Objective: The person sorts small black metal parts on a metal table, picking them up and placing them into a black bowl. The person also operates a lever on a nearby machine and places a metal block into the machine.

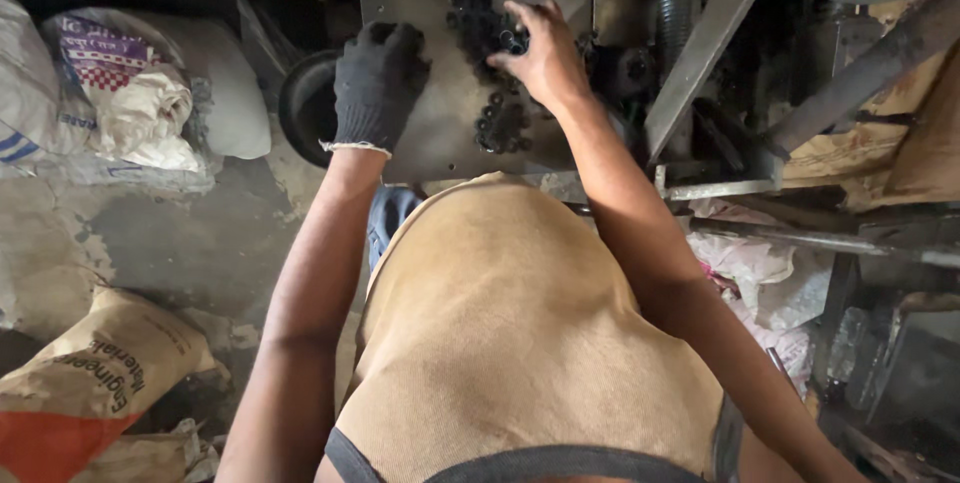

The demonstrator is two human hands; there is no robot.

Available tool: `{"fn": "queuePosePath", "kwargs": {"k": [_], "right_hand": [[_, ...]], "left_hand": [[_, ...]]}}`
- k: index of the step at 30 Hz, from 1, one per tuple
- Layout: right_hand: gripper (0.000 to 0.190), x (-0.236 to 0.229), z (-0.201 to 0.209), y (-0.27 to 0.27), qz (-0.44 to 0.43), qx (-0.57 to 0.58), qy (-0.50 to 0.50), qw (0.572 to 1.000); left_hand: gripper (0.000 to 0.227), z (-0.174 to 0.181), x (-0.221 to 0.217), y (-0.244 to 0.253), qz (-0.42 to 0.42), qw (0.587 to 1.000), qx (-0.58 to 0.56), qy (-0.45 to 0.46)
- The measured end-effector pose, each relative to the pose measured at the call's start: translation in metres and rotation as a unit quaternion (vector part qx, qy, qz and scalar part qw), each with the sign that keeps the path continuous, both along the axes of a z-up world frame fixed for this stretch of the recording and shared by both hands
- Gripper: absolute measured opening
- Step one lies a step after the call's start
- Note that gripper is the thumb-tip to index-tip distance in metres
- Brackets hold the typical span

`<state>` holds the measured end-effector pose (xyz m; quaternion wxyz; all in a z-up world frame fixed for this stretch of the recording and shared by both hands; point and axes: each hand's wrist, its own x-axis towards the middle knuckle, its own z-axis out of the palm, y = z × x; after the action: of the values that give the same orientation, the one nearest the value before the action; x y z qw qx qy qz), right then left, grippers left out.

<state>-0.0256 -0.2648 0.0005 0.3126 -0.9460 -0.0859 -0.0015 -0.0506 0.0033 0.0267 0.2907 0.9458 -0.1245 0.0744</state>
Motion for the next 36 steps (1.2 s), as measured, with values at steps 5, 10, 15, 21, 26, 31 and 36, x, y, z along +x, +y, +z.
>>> {"fn": "queuePosePath", "kwargs": {"k": [5,10,15,21,26,31,36], "right_hand": [[0.037,-0.004,0.015,-0.005,-0.054,0.097,-0.006,0.994],[0.030,-0.014,0.007,-0.017,-0.174,0.405,0.048,0.896],[0.034,-0.050,-0.002,-0.032,-0.264,0.792,0.222,0.504],[0.035,-0.104,-0.001,-0.024,-0.277,0.711,0.298,0.573],[0.037,-0.117,0.005,-0.022,-0.294,0.702,0.303,0.574],[0.043,-0.140,-0.005,-0.031,-0.278,0.720,0.287,0.567],[0.051,-0.173,-0.017,-0.038,-0.263,0.707,0.243,0.610]], "left_hand": [[0.035,-0.010,-0.020,0.002,0.091,0.853,-0.479,0.187],[0.030,-0.035,-0.022,0.012,0.096,0.425,-0.822,0.367],[0.014,-0.048,-0.030,0.014,0.023,0.384,-0.836,0.392],[0.036,-0.029,-0.043,0.007,0.027,0.487,-0.796,0.358],[0.029,-0.010,-0.035,-0.001,0.050,0.707,-0.629,0.320],[0.030,0.008,-0.004,-0.018,-0.031,0.823,-0.516,0.236],[0.036,0.032,0.010,-0.028,-0.107,0.779,-0.521,0.331]]}}
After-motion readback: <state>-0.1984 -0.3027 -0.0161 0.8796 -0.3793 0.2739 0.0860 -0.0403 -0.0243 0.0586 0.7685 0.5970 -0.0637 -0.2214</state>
